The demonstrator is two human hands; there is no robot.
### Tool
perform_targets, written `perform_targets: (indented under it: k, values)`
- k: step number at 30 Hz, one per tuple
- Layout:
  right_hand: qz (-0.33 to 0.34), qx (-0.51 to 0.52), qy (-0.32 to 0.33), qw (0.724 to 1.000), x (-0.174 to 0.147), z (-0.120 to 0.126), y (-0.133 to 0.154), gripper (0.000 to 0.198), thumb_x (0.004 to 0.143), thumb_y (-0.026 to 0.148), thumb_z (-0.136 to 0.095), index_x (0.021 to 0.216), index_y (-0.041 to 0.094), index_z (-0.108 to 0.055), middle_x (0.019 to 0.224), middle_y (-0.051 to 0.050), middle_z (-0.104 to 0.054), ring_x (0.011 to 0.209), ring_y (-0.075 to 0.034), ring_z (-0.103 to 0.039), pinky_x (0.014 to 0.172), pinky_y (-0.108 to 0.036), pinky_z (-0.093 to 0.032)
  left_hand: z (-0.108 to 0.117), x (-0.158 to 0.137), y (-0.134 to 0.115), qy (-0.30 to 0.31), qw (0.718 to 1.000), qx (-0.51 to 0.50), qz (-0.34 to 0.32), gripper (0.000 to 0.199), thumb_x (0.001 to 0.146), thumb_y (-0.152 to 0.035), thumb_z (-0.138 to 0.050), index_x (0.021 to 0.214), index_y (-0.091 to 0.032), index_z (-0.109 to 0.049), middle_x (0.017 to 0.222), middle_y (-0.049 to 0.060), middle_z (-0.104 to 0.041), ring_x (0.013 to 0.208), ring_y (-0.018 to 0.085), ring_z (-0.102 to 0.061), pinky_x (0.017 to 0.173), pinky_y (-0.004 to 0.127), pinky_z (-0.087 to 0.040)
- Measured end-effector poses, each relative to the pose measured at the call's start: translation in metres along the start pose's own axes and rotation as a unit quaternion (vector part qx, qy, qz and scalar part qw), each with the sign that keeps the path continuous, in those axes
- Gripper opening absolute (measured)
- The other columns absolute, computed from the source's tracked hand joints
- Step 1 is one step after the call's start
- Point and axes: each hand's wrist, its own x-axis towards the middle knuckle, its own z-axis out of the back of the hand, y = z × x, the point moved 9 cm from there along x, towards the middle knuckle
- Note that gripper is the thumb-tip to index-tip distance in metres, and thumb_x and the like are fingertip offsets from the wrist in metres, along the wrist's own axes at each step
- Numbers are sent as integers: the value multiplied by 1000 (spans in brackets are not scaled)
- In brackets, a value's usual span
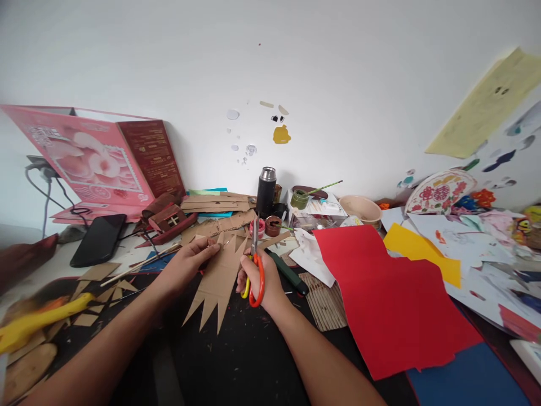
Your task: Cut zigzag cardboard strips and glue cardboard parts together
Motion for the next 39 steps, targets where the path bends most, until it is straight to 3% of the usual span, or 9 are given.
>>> perform_targets:
  k: [12, 19, 24, 31, 39]
  values:
    - [-1, -9, -7, 1000, 3, 4, -4, 46, 85, 57, -76, 102, 24, -48, 54, 9, -61, 39, -16, -61, 40, -24, -50, -6, -1, 4, 25, 999, -13, 29, 58, 71, -77, -80, 78, -22, -63, 68, -2, -60, 62, 16, -52, 59, 28, -41]
    - [-2, -20, 1, 1000, 2, 1, -5, 46, 86, 59, -75, 100, 24, -49, 52, 9, -61, 37, -15, -57, 42, -25, -52, -7, 1, 15, 40, 998, -10, 56, 59, 71, -76, -81, 86, -20, -71, 77, 2, -70, 66, 19, -59, 62, 29, -44]
    - [-30, -22, 3, 999, -1, 0, -9, 51, 84, 62, -75, 102, 24, -47, 52, 10, -59, 39, -15, -57, 42, -24, -52, -2, 1, 11, 23, 997, -32, 70, 64, 68, -72, -85, 103, -20, -78, 92, 5, -78, 73, 20, -63, 63, 28, -45]
    - [-63, -19, 5, 998, -3, -1, -17, 52, 83, 63, -76, 103, 25, -46, 51, 10, -59, 38, -15, -58, 40, -24, -50, 4, 3, 9, 1, 995, -61, 72, 66, 64, -79, -85, 91, -20, -79, 81, 4, -75, 72, 21, -64, 63, 29, -45]
    - [-55, -39, 21, 998, -5, -4, -14, 49, 86, 64, -73, 102, 25, -47, 52, 10, -60, 39, -15, -59, 40, -23, -50, 9, 5, 12, -9, 996, -51, 69, 65, 67, -77, -85, 98, -20, -81, 88, 6, -79, 79, 24, -68, 64, 30, -48]
